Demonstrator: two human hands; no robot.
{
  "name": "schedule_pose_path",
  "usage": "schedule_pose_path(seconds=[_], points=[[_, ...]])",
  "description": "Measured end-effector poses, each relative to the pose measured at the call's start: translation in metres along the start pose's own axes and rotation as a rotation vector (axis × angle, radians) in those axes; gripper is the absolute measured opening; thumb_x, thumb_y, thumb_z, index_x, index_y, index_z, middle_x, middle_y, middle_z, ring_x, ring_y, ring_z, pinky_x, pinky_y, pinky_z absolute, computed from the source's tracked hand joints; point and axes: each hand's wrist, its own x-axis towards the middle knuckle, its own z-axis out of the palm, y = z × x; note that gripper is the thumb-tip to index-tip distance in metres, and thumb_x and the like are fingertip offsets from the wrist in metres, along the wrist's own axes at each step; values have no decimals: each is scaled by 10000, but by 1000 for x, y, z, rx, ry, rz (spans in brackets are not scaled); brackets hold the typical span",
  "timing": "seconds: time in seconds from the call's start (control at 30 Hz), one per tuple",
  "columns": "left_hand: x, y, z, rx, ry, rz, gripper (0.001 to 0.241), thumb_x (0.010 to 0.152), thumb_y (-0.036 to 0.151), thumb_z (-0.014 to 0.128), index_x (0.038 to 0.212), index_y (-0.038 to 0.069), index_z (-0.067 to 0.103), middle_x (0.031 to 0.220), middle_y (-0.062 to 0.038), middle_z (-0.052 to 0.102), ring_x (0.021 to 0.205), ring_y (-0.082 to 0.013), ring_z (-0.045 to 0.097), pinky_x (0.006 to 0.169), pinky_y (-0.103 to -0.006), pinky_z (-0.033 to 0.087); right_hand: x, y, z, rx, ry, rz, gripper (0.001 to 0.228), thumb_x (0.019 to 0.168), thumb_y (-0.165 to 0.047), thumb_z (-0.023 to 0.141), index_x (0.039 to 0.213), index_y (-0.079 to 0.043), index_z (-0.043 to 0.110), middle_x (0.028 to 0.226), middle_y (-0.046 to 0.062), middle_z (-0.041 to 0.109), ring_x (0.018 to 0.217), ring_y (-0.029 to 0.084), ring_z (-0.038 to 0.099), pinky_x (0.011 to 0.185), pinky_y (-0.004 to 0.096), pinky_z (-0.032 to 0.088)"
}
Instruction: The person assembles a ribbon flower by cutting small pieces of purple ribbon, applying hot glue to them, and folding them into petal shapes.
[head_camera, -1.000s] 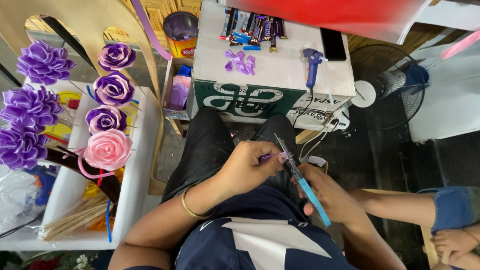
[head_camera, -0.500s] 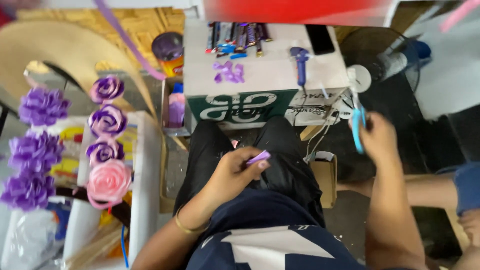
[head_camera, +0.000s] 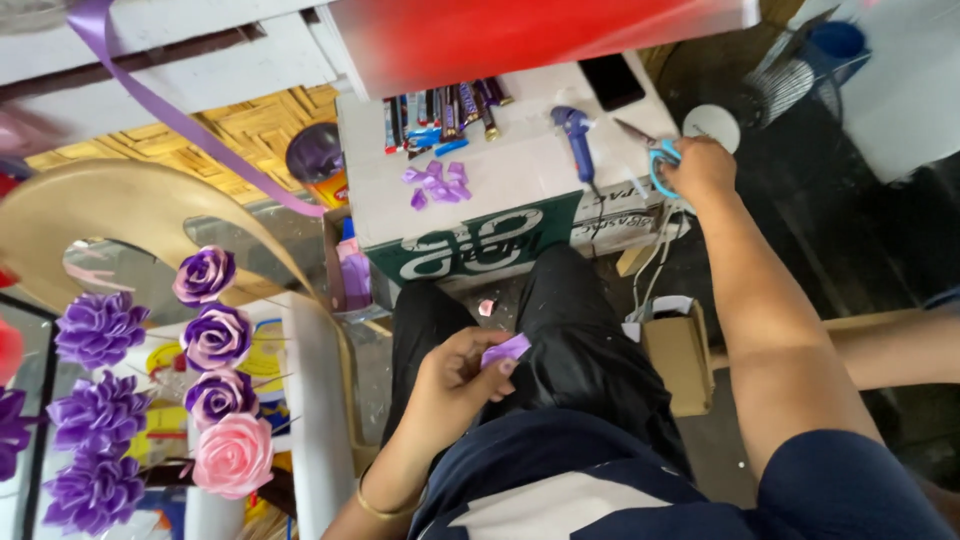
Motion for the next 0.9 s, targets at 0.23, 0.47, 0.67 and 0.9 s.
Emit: schedule_pose_path(seconds=[0.23,0.47,0.67,0.9], points=[[9,11,15,-155,-71,94,295,890,-36,715,1178,-94,682,806,-196,739,663,-200,734,598,-300,644,-53,-3,-3,21,512,-93,96,1016,-404,773,1061,-329,814,855,-81,658,814,146,716,743,256,585],[6,23,30,-73,-141,194,439,882,-63,717,1307,-82,609,853,-188,735,671,-199,722,602,-319,643,-236,-166,-209,1362,-106,-335,448,911,-524,611,823,-99,724,789,88,773,753,206,743,731,317,574],[-7,22,27,-13,-56,287,497,878,-98,689,1358,-58,567,847,-150,738,665,-184,714,605,-309,637,-254,-185,-241,1296,-283,-439,128,804,-114,846,923,-71,828,799,69,806,792,202,796,687,339,616],[-11,23,13,-21,22,335,390,897,-65,698,1277,-61,610,813,-128,731,646,-154,707,604,-271,619,-244,-163,-239,874,-343,-175,138,863,-291,818,781,-182,838,720,37,806,718,204,770,704,366,581]])
